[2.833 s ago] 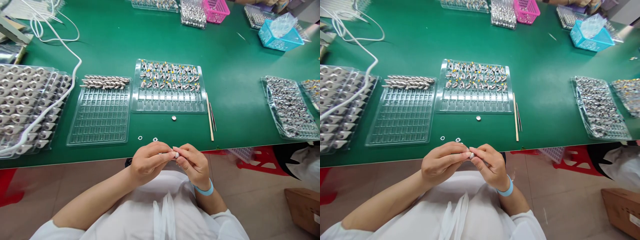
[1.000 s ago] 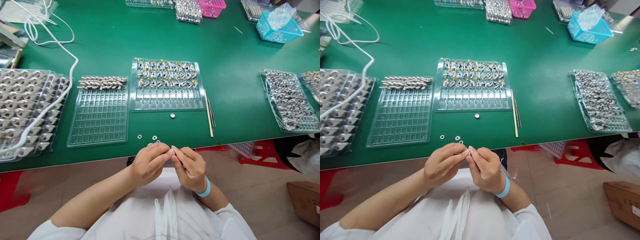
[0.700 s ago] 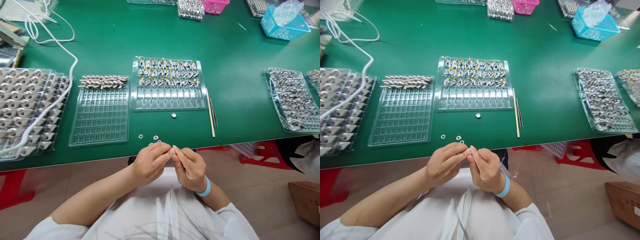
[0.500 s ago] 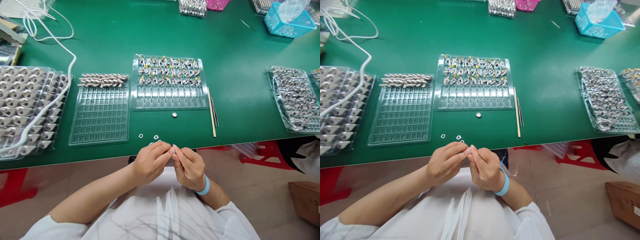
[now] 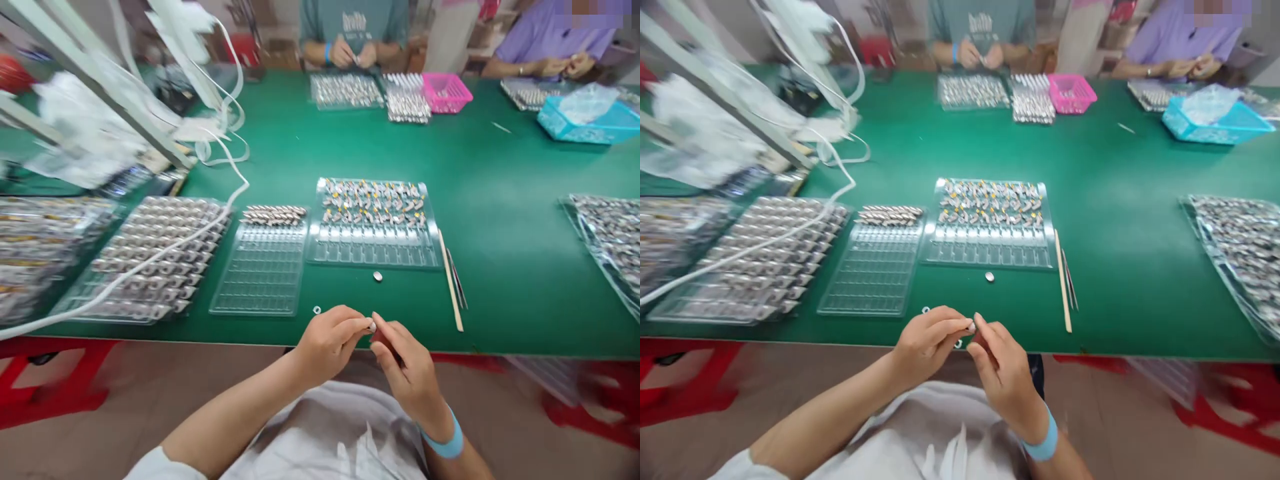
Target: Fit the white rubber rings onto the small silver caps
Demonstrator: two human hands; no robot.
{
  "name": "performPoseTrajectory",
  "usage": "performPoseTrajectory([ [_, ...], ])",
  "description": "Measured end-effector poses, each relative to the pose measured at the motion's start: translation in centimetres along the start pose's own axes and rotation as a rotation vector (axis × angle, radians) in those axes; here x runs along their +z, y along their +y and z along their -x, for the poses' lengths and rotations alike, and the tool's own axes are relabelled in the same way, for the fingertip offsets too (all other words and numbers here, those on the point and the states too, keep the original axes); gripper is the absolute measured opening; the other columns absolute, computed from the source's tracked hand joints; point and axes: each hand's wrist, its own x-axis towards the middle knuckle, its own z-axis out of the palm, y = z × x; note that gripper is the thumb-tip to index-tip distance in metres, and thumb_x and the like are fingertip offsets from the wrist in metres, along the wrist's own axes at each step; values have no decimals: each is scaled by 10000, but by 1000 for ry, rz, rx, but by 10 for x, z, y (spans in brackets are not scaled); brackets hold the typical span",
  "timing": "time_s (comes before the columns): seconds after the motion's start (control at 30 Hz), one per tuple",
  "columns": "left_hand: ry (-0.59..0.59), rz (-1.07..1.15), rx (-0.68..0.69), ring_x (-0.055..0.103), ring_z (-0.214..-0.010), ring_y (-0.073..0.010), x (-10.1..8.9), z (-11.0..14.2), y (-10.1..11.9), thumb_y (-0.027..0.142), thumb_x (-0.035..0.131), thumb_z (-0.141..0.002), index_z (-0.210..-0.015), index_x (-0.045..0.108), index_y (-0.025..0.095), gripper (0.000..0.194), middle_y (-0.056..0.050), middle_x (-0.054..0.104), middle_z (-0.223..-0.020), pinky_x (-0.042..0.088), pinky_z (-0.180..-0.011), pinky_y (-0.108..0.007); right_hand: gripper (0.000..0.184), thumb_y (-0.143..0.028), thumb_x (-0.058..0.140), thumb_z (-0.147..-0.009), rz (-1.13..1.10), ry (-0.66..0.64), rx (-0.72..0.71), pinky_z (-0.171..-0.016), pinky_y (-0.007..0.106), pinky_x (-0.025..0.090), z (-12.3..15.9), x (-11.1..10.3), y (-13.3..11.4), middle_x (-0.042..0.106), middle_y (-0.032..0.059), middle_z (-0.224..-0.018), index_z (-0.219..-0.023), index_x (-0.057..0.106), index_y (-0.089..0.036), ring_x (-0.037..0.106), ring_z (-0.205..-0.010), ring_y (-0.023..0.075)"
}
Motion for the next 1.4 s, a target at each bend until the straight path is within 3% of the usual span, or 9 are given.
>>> performPoseTrajectory([
  [0.07,67,-85,-116,698,-714,-149,-16,-6,-11,138,587,-901,-1005,655,195,137,-37,752,-817,596,-666,-259,498,-247,519,-949,-14,27,52,-593,230,591,-2,-9,7,696,67,-946,-1438,429,-204,685,-718,150],
  [0.17,177,-213,-270,716,-703,-149,-55,-16,-38,153,618,-863,-882,693,176,81,-35,757,-811,605,-680,-262,462,-285,529,-942,53,138,101,-553,251,599,-3,-21,25,700,67,-936,-1400,483,-246,692,-645,166],
  [0.27,179,-265,-603,726,-740,-157,-93,-33,-71,219,639,-817,-850,722,156,110,-49,764,-837,598,-691,-246,313,-265,565,-914,74,218,-60,-477,257,564,-7,-23,41,707,97,-841,-1213,651,-297,680,-570,202],
  [0.37,156,-317,-671,711,-702,-161,-109,-56,-104,264,625,-807,-892,732,138,186,-64,764,-852,578,-668,-255,302,-223,560,-907,59,230,-136,-401,279,524,-12,-16,48,701,128,-830,-1183,669,-281,662,-526,220],
  [0.5,50,-396,-723,701,-771,-185,-104,-85,-133,269,630,-769,-890,728,147,198,-55,763,-833,542,-730,-271,315,-180,537,-912,63,251,-155,-385,295,499,-13,-6,54,679,112,-798,-1189,656,-274,614,-492,205],
  [0.63,-79,-514,-790,662,-667,-207,-97,-103,-150,260,648,-715,-685,691,152,120,-57,712,-667,475,-634,-277,291,-166,500,-942,116,176,-76,-528,282,544,-4,-2,62,660,74,-844,-1195,622,-241,636,-621,175],
  [0.8,-196,-649,-814,607,-578,-204,-88,-112,-159,247,569,-762,-504,626,178,272,-53,616,-514,409,-608,-288,264,-145,492,-952,153,155,-101,-646,279,546,3,1,66,650,68,-872,-1185,610,-189,629,-711,154],
  [1.17,-253,-814,-772,664,-794,-270,-81,-109,-158,318,565,-845,-737,702,149,243,-124,719,-768,471,-746,-330,301,-114,479,-928,145,159,-119,-577,337,532,2,2,58,643,59,-807,-1180,612,-210,627,-652,196],
  [1.4,-245,-729,-671,626,-1006,-261,-54,-123,-152,355,530,-896,-955,704,163,265,-125,700,-990,464,-888,-327,286,-125,472,-944,182,150,-124,-595,308,514,4,4,61,638,55,-801,-1185,609,-197,605,-670,169],
])
